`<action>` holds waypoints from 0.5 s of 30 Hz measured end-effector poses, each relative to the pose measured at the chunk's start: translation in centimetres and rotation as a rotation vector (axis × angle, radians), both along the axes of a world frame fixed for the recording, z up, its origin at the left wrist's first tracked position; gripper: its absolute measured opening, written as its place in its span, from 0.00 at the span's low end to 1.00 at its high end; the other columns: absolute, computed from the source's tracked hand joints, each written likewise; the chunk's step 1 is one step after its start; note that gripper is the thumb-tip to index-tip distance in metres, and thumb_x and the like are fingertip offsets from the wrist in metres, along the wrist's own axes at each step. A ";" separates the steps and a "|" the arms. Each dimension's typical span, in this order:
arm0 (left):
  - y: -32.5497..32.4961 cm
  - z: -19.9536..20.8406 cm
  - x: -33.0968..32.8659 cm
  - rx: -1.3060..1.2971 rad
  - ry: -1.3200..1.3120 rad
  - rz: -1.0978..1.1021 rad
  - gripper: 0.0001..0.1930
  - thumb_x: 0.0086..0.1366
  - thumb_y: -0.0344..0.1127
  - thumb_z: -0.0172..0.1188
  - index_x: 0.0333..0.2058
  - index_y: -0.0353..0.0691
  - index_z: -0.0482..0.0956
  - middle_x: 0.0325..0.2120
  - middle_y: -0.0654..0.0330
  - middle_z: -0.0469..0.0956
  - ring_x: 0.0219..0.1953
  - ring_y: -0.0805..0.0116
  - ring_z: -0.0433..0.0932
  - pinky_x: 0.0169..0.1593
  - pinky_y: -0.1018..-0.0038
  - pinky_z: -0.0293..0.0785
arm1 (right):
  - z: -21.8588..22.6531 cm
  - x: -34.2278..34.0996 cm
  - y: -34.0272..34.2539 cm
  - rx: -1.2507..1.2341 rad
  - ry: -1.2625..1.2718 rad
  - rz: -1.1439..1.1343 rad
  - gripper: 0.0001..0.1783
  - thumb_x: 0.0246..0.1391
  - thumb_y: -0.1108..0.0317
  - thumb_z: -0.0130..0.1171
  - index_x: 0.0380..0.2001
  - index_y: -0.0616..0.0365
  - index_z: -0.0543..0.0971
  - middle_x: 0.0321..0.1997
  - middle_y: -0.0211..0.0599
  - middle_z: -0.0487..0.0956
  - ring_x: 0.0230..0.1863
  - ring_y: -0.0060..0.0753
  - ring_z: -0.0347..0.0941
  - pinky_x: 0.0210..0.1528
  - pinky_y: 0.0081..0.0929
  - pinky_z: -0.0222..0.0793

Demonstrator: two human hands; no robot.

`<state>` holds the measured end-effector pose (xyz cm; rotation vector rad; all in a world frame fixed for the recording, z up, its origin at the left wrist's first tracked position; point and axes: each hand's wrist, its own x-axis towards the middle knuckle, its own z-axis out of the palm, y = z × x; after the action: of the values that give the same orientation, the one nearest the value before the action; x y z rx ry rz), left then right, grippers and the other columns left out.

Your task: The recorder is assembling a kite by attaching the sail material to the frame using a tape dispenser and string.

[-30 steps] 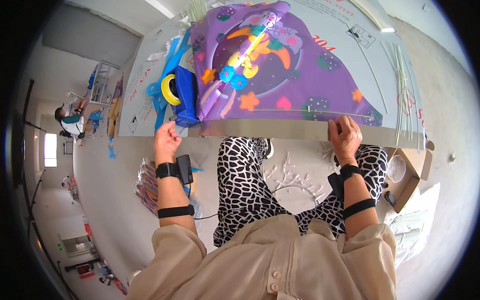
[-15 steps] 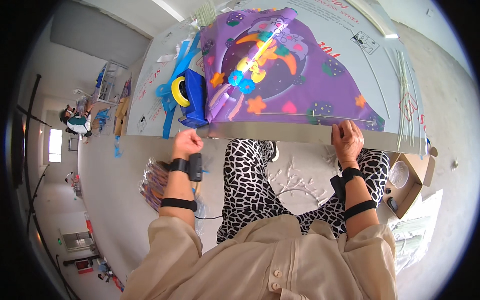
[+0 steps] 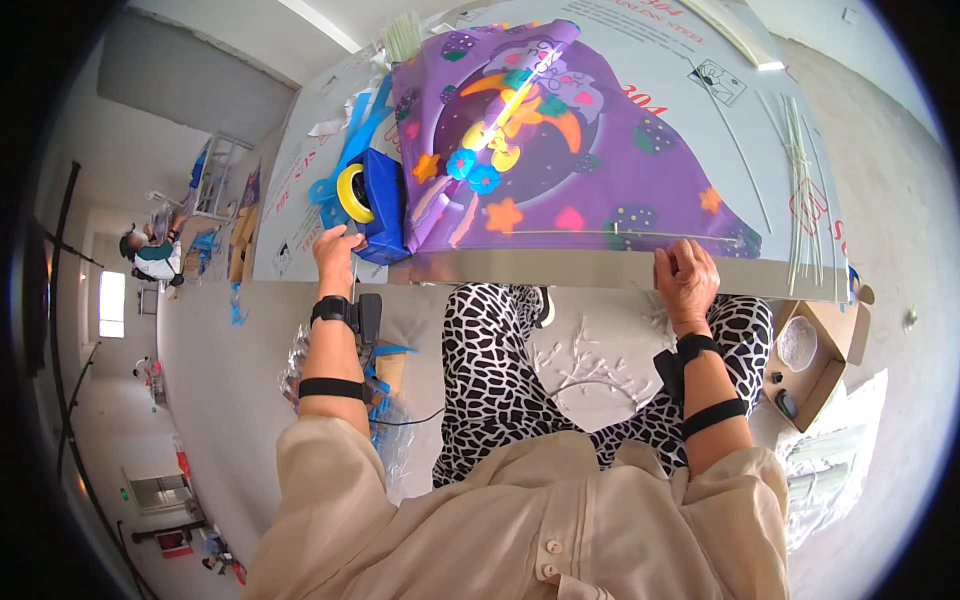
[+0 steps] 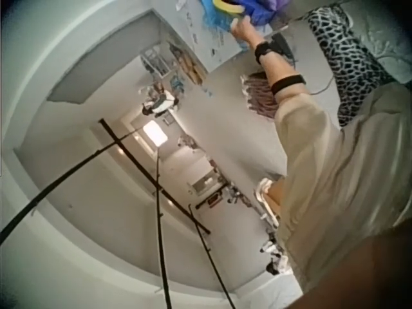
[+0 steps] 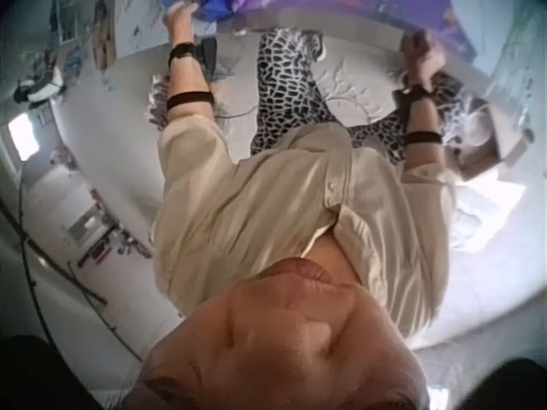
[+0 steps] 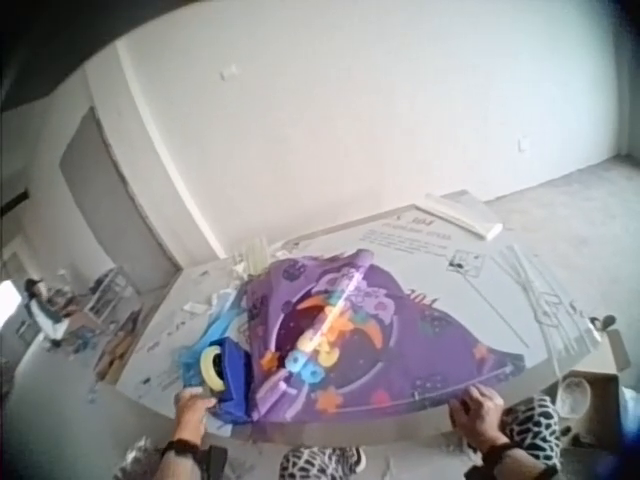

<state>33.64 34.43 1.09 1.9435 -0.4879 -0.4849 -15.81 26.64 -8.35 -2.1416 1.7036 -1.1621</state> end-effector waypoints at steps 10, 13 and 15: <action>-0.4 3.4 0.0 0.004 0.102 0.160 0.25 0.37 0.23 0.67 0.40 0.33 0.74 0.21 0.61 0.76 0.19 0.76 0.67 0.25 0.75 0.57 | 0.0 -0.1 -0.1 -0.008 0.002 -0.007 0.12 0.43 0.67 0.63 0.18 0.56 0.69 0.21 0.34 0.72 0.28 0.42 0.71 0.31 0.37 0.67; 1.4 1.9 -0.9 -0.025 0.088 0.220 0.07 0.44 0.26 0.65 0.24 0.41 0.77 0.21 0.62 0.79 0.16 0.80 0.65 0.20 0.79 0.57 | 0.0 0.0 -0.1 -0.010 0.013 -0.005 0.12 0.43 0.67 0.62 0.18 0.56 0.69 0.21 0.34 0.72 0.28 0.42 0.71 0.32 0.37 0.67; 2.9 -0.1 -0.4 -0.040 0.165 0.211 0.07 0.46 0.26 0.65 0.25 0.40 0.77 0.21 0.62 0.79 0.16 0.79 0.65 0.19 0.79 0.57 | 0.1 0.2 -0.1 -0.014 0.010 0.003 0.12 0.44 0.67 0.62 0.18 0.56 0.69 0.21 0.34 0.72 0.28 0.43 0.71 0.31 0.38 0.67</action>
<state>33.26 37.29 1.03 1.8723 -0.1832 -0.4903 -15.59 26.57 -8.26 -2.1618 1.7004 -1.1678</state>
